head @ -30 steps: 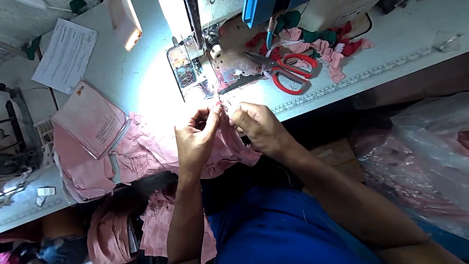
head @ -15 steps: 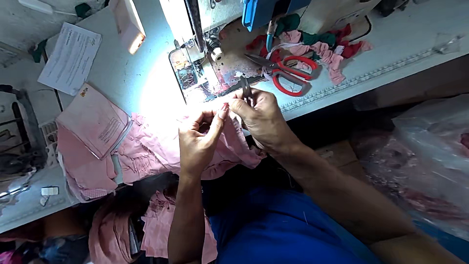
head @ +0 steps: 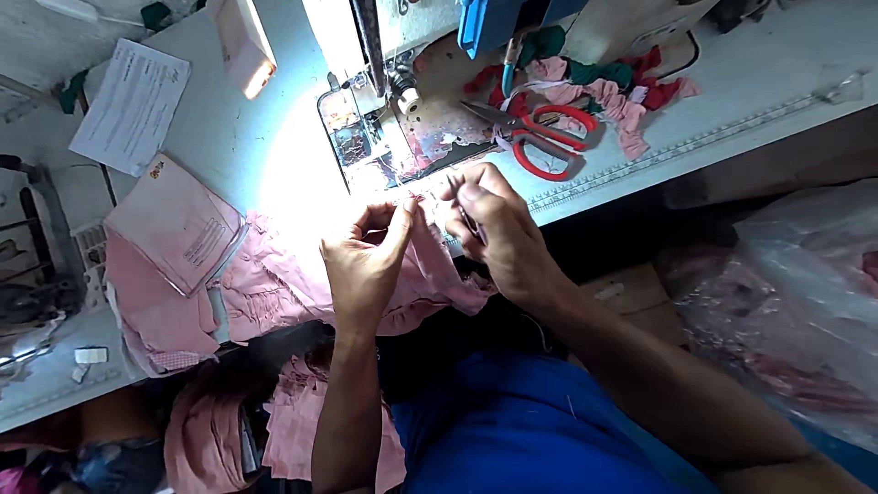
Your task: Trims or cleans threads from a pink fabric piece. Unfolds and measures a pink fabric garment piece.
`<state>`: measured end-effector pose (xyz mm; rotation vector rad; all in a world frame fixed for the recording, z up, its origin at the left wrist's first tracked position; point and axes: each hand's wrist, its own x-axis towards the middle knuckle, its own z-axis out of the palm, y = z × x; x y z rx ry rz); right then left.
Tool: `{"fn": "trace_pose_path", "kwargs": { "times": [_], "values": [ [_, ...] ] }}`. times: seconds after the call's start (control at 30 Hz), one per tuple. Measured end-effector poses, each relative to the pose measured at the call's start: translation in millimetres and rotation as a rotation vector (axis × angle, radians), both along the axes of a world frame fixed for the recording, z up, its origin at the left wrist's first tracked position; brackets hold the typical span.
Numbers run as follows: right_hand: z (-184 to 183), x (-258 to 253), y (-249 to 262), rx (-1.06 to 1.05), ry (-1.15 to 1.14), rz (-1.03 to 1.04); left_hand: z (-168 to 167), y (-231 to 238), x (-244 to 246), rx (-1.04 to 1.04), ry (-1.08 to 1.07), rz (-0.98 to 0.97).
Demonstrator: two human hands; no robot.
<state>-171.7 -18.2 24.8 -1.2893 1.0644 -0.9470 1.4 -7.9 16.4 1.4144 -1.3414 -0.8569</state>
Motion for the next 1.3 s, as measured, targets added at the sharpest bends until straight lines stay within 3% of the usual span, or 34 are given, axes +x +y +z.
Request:
{"fn": "trace_pose_path", "kwargs": {
  "times": [0.13, 0.4, 0.7, 0.83, 0.9, 1.03, 1.3],
  "values": [
    [0, -5, -2, 0.048, 0.073, 0.115, 1, 0, -3, -0.018, 0.027, -0.017],
    [-3, -3, -5, 0.062, 0.219, 0.035, -1, 2, -6, -0.032, -0.014, 0.001],
    [-9, -1, -14, 0.149, 0.053, 0.024, 0, 2, -9, -0.023, -0.029, -0.002],
    [-9, 0, -15, 0.029, 0.191, -0.012, -2, 1, -10, -0.031, -0.041, -0.008],
    [-10, 1, -18, 0.048, 0.091, 0.002, -2, 1, -10, -0.041, -0.045, -0.009],
    [-7, 3, -23, 0.36, -0.327, 0.082, -1, 1, -10, -0.067, -0.056, -0.012],
    [-5, 2, -23, 0.379, -0.353, 0.073, 0, 0, -11, -0.065, -0.049, -0.012]
  ]
}}
